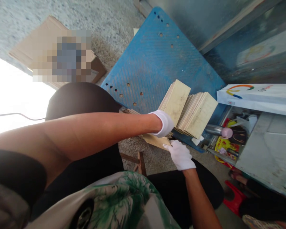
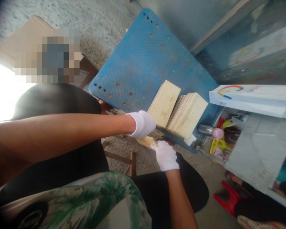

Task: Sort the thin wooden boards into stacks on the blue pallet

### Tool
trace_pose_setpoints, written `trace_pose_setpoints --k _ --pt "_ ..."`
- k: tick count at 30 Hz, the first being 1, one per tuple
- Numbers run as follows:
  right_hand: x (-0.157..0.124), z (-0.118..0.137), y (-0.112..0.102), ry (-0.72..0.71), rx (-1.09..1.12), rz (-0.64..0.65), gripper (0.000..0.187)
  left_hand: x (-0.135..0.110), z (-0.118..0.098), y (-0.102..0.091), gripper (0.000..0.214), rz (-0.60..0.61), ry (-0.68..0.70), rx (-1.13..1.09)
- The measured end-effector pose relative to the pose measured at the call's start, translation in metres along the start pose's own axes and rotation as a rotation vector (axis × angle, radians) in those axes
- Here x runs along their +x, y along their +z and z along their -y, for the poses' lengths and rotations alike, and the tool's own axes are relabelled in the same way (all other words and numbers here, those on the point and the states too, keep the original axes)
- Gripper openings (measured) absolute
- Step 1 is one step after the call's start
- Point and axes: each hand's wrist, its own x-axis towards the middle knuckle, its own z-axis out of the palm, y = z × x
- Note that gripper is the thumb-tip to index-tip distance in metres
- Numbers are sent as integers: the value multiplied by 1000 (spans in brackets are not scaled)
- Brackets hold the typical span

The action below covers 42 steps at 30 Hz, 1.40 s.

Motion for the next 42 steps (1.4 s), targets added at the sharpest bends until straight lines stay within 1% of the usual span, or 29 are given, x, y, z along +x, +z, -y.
trace_pose_setpoints --k 2,3,6,8,10,13,14,15,16,17,20,21,22,23,24,26,27,28,29,30,32,35,37,39,42 --pt "-13 -15 -24 -4 53 -34 36 1 -1 -1 17 166 80 125" --pt "-20 -22 -35 -19 78 -75 36 1 -1 -2 22 219 103 162" --pt "-42 -42 -62 -117 107 -232 35 2 0 -2 37 261 134 118" --pt "-54 -54 -76 -166 123 -319 33 2 1 1 39 260 185 -13" --pt "-61 -62 -86 -215 173 -374 31 3 1 7 34 264 213 -199" --pt "-61 -70 -98 -305 351 -407 30 8 3 19 27 239 201 -480" --pt "-58 -70 -101 -305 442 -424 31 10 3 22 28 218 192 -564" --pt "-54 -71 -103 -285 553 -451 33 11 4 25 30 193 182 -642" --pt "-48 -70 -104 -239 686 -506 35 13 5 28 32 165 163 -713" --pt "-41 -70 -104 -175 834 -593 39 15 6 29 34 131 137 -779" --pt "-14 -68 -97 30 1231 -926 52 19 7 28 39 16 30 -956" --pt "-4 -66 -93 80 1315 -997 55 20 7 26 41 -26 -11 -1034" --pt "5 -64 -88 114 1370 -1015 56 21 7 23 42 -75 -51 -1127" --pt "14 -60 -83 126 1408 -981 57 21 7 20 43 -123 -82 -1231" --pt "22 -54 -77 116 1439 -901 58 22 8 17 43 -172 -109 -1333" --pt "34 -38 -66 36 1506 -677 57 24 10 10 45 -253 -142 -1498" --pt "40 -29 -62 -16 1547 -558 56 25 12 6 48 -278 -158 -1543" --pt "45 -20 -58 -58 1593 -466 56 27 13 2 50 -300 -178 -1567" --pt "50 -12 -56 -93 1638 -398 55 29 15 -1 53 -320 -198 -1578" --pt "56 -5 -54 -111 1678 -362 55 31 17 -4 55 -341 -215 -1581" --pt "70 4 -53 -85 1747 -387 54 37 21 -9 56 -378 -227 -1571" --pt "94 6 -55 9 1784 -508 51 46 25 -13 55 -423 -197 -1520" --pt "109 5 -55 46 1750 -572 49 53 28 -14 52 -448 -216 -1432" --pt "122 4 -53 98 1680 -617 47 60 31 -14 47 -450 -264 -1320" --pt "139 5 -47 193 1598 -640 48 70 34 -14 40 -428 -292 -1220"
